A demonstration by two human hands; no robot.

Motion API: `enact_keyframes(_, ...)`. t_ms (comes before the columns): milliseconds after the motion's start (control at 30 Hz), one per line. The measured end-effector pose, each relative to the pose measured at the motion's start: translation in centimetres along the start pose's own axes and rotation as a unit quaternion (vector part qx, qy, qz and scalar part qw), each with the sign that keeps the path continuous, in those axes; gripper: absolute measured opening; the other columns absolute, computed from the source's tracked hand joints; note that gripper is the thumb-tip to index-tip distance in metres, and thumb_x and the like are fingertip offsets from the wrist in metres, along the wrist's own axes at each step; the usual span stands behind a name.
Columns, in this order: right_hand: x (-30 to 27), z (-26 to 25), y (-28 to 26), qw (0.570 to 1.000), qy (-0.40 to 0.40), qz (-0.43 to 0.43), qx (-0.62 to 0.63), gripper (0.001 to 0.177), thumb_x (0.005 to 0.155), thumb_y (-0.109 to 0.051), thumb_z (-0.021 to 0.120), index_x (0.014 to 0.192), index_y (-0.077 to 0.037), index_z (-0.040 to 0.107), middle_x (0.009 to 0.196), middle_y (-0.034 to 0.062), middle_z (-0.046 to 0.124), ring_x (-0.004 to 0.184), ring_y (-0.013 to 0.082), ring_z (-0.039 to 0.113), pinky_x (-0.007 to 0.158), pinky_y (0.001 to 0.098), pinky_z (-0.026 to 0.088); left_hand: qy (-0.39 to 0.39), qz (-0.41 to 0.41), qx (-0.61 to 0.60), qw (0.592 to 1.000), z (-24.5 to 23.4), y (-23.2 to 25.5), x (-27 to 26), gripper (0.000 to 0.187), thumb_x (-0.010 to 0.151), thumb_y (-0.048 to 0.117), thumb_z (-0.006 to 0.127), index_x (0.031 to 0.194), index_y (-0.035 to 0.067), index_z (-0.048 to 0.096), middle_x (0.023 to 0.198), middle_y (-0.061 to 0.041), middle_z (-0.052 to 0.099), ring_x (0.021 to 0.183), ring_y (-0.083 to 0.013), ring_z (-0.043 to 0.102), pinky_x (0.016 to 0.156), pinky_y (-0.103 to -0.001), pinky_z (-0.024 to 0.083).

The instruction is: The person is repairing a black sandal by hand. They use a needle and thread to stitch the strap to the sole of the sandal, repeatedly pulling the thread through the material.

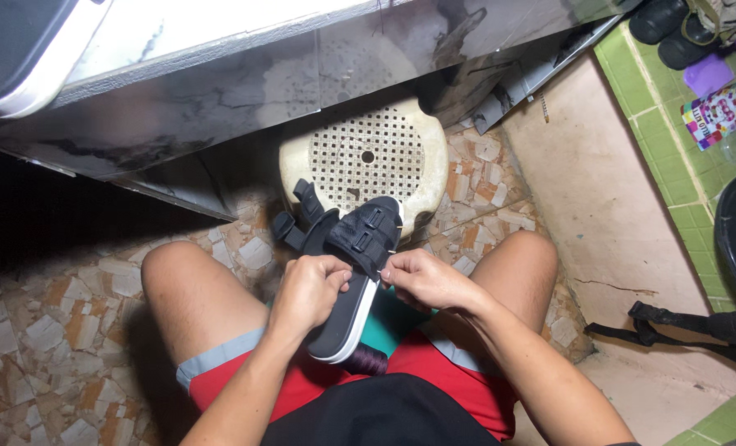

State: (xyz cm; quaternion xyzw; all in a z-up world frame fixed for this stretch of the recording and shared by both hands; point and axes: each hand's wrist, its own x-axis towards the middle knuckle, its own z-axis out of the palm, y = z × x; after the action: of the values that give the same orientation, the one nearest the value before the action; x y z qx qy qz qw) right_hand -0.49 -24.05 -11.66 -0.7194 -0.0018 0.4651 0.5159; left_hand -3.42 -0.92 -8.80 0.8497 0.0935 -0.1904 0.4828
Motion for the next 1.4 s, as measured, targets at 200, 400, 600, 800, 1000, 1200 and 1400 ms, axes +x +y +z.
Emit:
enact_keyframes(200,0.9,-0.3,1.3,0.998,-0.014,-0.043,0.038,0.031,0.101,-0.027,0.057,0.084,-0.002,0.066,0.063,0.0037,0.062,0.051,0.0127,0.057,0.048,0.0298,0.046,0.053,0.100,0.054,0.992,0.5,-0.1,-0.1,0.012,0.086,0.013,0.071,0.090,0.008,0.080,0.072,-0.013,0.074,0.073,-0.0295,0.072,0.073,-0.040,0.056)
enact_keyframes(400,1.4,0.3,1.2,0.983,0.102,-0.077,-0.135,0.032,0.097,-0.028,0.059,0.079,-0.003,0.068,0.063,0.0051,0.063,0.059,0.0129,0.059,0.056,0.0339,0.049,0.105,0.209,0.060,0.970,1.4,-1.2,0.4,0.009,0.082,0.010,0.073,0.087,0.006,0.080,0.081,-0.011,0.075,0.086,-0.0307,0.067,0.080,-0.041,0.053)
enact_keyframes(600,2.2,0.7,0.4,0.983,0.120,-0.104,-0.097,0.039,0.101,-0.030,0.060,0.076,-0.001,0.061,0.062,0.0031,0.059,0.059,0.0108,0.053,0.056,0.0335,0.047,0.143,0.227,0.073,0.961,1.3,-0.8,0.6,0.010,0.078,0.008,0.075,0.087,0.008,0.080,0.093,-0.009,0.065,0.095,-0.0297,0.059,0.085,-0.039,0.049)
enact_keyframes(800,3.8,0.2,0.5,0.972,0.153,-0.104,-0.147,0.036,0.096,-0.027,0.063,0.072,-0.001,0.065,0.056,0.0009,0.062,0.052,0.0105,0.059,0.054,0.0328,0.049,0.123,0.197,0.092,0.968,2.4,-1.6,2.7,0.006,0.082,0.009,0.074,0.085,0.008,0.079,0.093,-0.005,0.067,0.101,-0.0284,0.061,0.085,-0.043,0.046)
enact_keyframes(1000,7.1,-0.4,2.4,0.970,0.201,-0.093,-0.097,0.037,0.098,-0.026,0.067,0.076,0.004,0.066,0.060,0.0137,0.056,0.057,0.0137,0.049,0.053,0.0401,0.045,0.146,0.223,0.053,0.962,3.5,-2.9,5.6,0.008,0.082,0.008,0.073,0.088,0.007,0.077,0.097,-0.008,0.069,0.099,-0.0331,0.064,0.082,-0.046,0.048)
enact_keyframes(1200,6.9,-1.1,0.9,0.933,0.261,-0.100,-0.227,0.026,0.094,-0.026,0.067,0.089,-0.001,0.072,0.069,0.0199,0.063,0.060,0.0256,0.059,0.063,0.0436,0.049,0.146,0.213,-0.023,0.966,4.0,-2.4,6.3,0.008,0.086,0.004,0.069,0.093,0.003,0.074,0.092,-0.015,0.068,0.084,-0.0397,0.068,0.072,-0.045,0.053)
enact_keyframes(1400,6.5,-0.8,-1.5,0.944,0.241,-0.068,-0.214,0.029,0.096,-0.027,0.066,0.086,0.000,0.070,0.067,0.0209,0.065,0.061,0.0289,0.064,0.065,0.0441,0.052,0.158,0.212,-0.041,0.964,4.3,-2.5,5.7,0.008,0.088,0.004,0.068,0.095,0.002,0.072,0.095,-0.015,0.067,0.088,-0.0400,0.067,0.075,-0.045,0.053)
